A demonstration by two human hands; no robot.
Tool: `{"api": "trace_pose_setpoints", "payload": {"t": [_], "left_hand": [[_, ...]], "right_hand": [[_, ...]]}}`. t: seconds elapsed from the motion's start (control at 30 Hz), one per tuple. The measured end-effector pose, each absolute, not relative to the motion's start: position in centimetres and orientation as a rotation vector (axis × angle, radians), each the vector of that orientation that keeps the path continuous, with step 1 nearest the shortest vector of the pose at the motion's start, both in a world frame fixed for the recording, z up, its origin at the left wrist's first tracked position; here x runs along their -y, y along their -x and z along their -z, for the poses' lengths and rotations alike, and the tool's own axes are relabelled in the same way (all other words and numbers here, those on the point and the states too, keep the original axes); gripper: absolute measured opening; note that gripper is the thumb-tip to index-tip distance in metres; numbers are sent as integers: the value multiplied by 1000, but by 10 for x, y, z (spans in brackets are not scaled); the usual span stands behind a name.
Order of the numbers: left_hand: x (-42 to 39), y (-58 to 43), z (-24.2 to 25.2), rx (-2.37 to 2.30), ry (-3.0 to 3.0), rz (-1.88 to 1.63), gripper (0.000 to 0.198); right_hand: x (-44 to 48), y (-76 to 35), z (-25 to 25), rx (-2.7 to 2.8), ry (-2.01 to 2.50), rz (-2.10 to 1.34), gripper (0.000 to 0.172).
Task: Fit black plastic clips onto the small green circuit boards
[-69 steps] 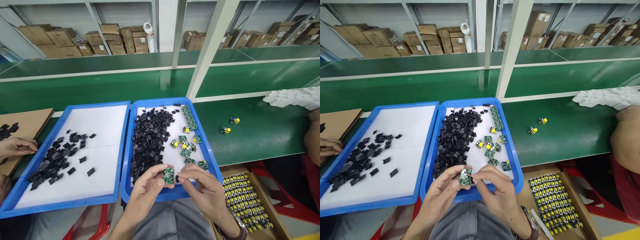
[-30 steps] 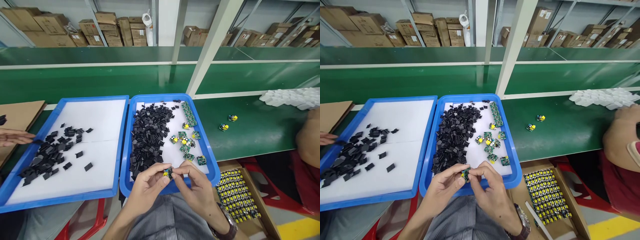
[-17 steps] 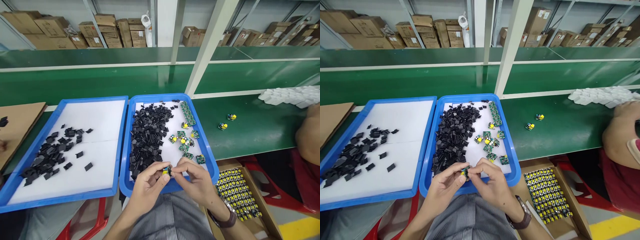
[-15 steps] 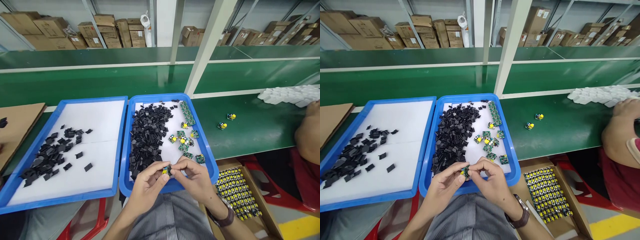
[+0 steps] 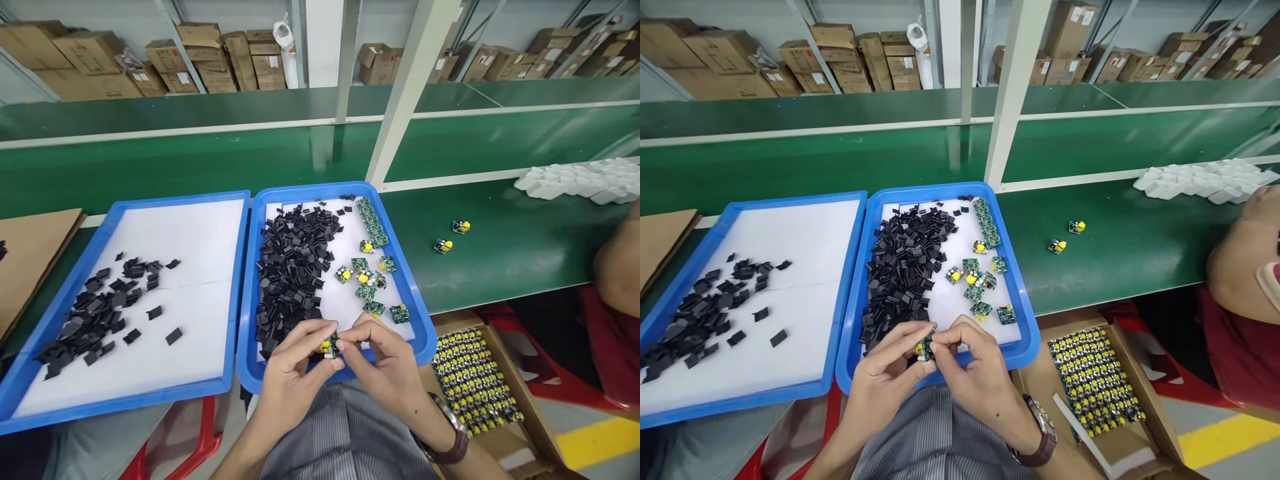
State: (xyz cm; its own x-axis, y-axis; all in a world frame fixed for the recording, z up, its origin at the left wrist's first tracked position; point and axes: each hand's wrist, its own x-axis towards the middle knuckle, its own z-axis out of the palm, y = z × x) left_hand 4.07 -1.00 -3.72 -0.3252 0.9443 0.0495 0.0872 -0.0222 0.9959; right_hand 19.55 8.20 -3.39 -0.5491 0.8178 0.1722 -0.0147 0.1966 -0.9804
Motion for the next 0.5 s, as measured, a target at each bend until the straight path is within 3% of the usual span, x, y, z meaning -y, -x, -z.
{"api": "trace_pose_setpoints", "payload": {"t": [0.17,0.37,0.5], "left_hand": [[10,-42,33,-1541,-1215,-1439,42],[13,-46,35,-1664,-1322,-1385,47],[13,-49,33,-1840,-1364,-1411,44]], "right_hand": [[-82,-198,36,1789,705,-1439,11],[-93,-199,40,1595,745,-1776,6],[-90,-200,43,1419,775,-1901,20]]}}
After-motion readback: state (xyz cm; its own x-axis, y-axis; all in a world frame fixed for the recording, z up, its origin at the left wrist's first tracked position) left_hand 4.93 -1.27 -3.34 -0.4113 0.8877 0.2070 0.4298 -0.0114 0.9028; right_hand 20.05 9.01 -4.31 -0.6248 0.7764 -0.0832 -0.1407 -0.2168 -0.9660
